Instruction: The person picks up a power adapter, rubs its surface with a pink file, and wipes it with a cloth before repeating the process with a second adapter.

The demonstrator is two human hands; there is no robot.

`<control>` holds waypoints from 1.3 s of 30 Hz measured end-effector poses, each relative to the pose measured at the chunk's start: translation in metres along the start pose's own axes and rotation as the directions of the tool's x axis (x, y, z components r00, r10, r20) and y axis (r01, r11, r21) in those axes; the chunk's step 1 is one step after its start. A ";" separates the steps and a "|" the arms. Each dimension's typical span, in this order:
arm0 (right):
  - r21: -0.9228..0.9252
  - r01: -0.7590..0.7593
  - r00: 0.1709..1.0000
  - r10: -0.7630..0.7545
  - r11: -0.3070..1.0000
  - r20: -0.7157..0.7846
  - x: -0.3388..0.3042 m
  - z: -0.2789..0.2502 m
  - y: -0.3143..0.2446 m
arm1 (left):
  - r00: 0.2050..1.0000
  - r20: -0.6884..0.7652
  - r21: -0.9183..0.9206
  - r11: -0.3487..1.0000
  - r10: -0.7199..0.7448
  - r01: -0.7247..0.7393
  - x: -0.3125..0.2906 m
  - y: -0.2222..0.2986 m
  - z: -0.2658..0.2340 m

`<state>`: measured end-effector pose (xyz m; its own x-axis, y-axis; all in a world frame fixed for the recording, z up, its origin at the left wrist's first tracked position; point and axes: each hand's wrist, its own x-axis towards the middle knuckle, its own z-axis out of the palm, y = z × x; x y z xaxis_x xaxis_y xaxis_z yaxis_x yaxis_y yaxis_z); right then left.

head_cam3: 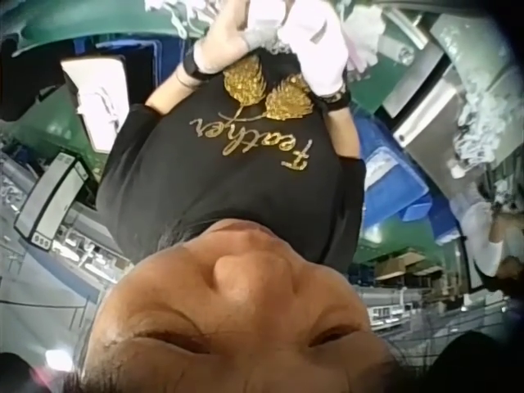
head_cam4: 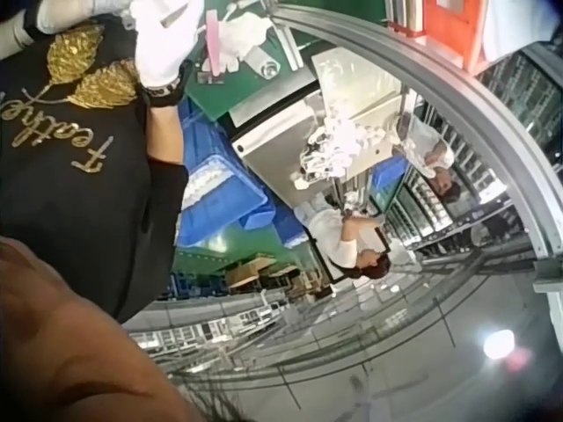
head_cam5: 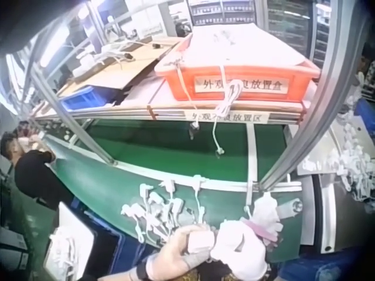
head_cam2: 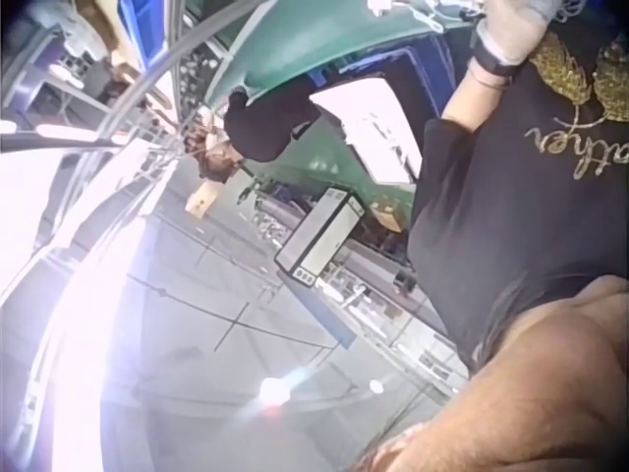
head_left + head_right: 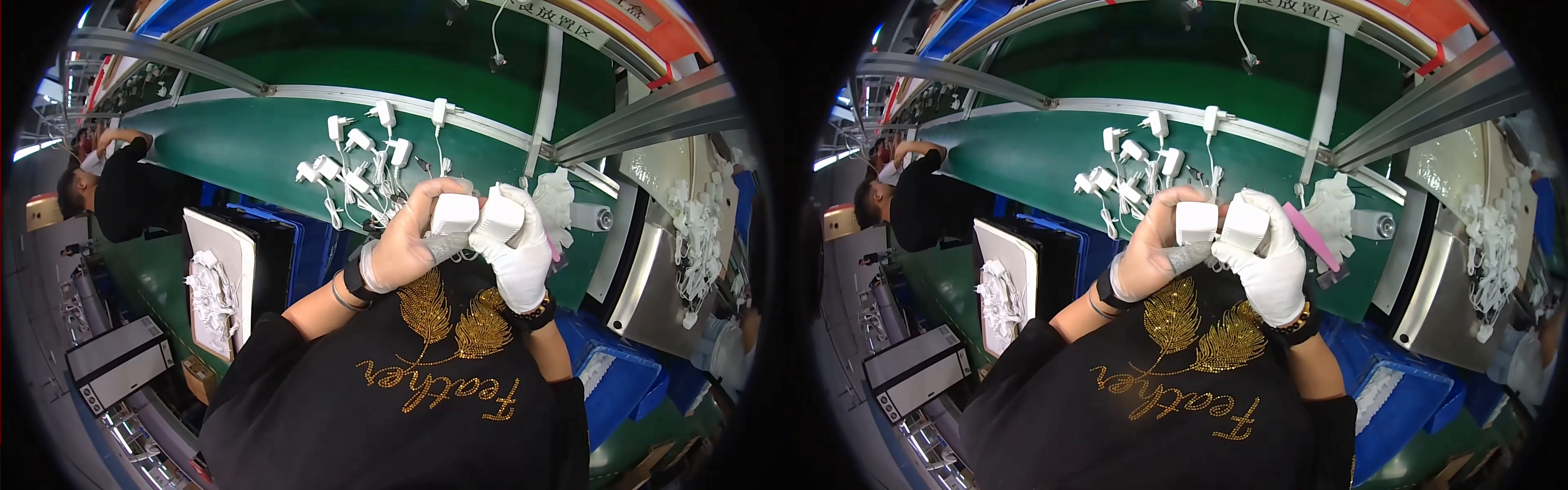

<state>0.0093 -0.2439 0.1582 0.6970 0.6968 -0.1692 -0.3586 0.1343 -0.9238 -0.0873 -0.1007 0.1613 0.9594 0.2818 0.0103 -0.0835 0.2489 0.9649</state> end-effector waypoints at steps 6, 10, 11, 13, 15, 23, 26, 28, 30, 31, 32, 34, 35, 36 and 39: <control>-0.066 0.111 0.993 -0.114 0.992 -0.032 0.001 -0.001 0.012 | 0.999 0.035 -0.059 0.997 -0.038 0.040 0.002 0.009 0.001; -0.180 0.227 0.974 -0.228 0.957 0.014 0.000 0.000 0.020 | 1.000 -0.002 0.149 0.989 0.021 -0.021 0.005 0.008 0.002; -0.186 0.259 0.965 -0.261 0.948 0.016 0.000 0.000 0.023 | 0.998 -0.013 0.250 0.967 0.060 -0.055 0.005 0.007 0.002; -0.196 0.322 0.946 -0.325 0.926 0.022 -0.001 0.001 0.026 | 0.998 -0.010 0.215 0.975 0.065 -0.061 0.006 0.008 0.005; -0.166 0.300 0.954 -0.299 0.939 0.028 -0.002 0.001 0.026 | 0.997 -0.010 0.152 0.986 0.073 -0.071 0.006 0.008 0.007; -0.225 0.273 0.960 -0.252 0.935 0.119 -0.011 0.008 0.010 | 0.937 -0.247 -0.263 0.948 -0.247 0.180 0.010 0.003 0.003; -0.037 0.197 0.977 -0.193 0.980 0.096 -0.013 0.010 -0.003 | 0.922 -0.204 -0.513 0.838 -0.329 0.186 0.017 0.006 -0.002; -0.038 0.155 0.985 -0.157 0.987 -0.065 -0.009 0.009 -0.013 | 0.915 -0.180 -0.624 0.760 -0.362 0.178 0.016 0.006 -0.005; -0.043 0.136 0.978 -0.141 0.990 -0.154 -0.007 0.009 -0.014 | 0.926 -0.139 -0.668 0.724 -0.351 0.174 0.016 0.002 -0.005; -0.198 0.161 0.979 -0.182 0.967 -0.095 -0.004 0.010 -0.010 | 0.931 -0.118 -0.688 0.705 -0.345 0.173 0.016 0.001 -0.004; -0.345 0.190 0.977 -0.213 0.919 -0.030 -0.002 0.012 -0.005 | 0.932 -0.115 -0.688 0.705 -0.343 0.174 0.016 -0.001 -0.001; -0.486 0.224 0.971 -0.236 0.845 0.037 0.001 0.016 0.005 | 0.944 -0.263 -0.290 0.950 -0.198 0.118 0.016 -0.008 0.011; -0.492 0.221 0.973 -0.227 0.842 0.050 0.001 0.019 0.010 | 0.946 -0.308 -0.060 0.994 -0.102 0.088 0.016 -0.011 0.014; -0.498 0.218 0.974 -0.217 0.839 0.062 0.002 0.021 0.014 | 0.948 -0.304 -0.062 0.994 -0.100 0.085 0.016 -0.012 0.014; -0.428 0.227 0.972 -0.230 0.875 0.047 0.005 0.019 0.018 | 0.959 -0.151 0.456 0.878 0.239 -0.146 0.019 -0.016 0.014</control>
<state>-0.0049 -0.2248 0.1475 0.7307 0.6797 0.0639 0.1107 -0.0256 -0.9935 -0.0637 -0.1122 0.1499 0.8598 0.4697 0.2004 -0.0908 -0.2455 0.9651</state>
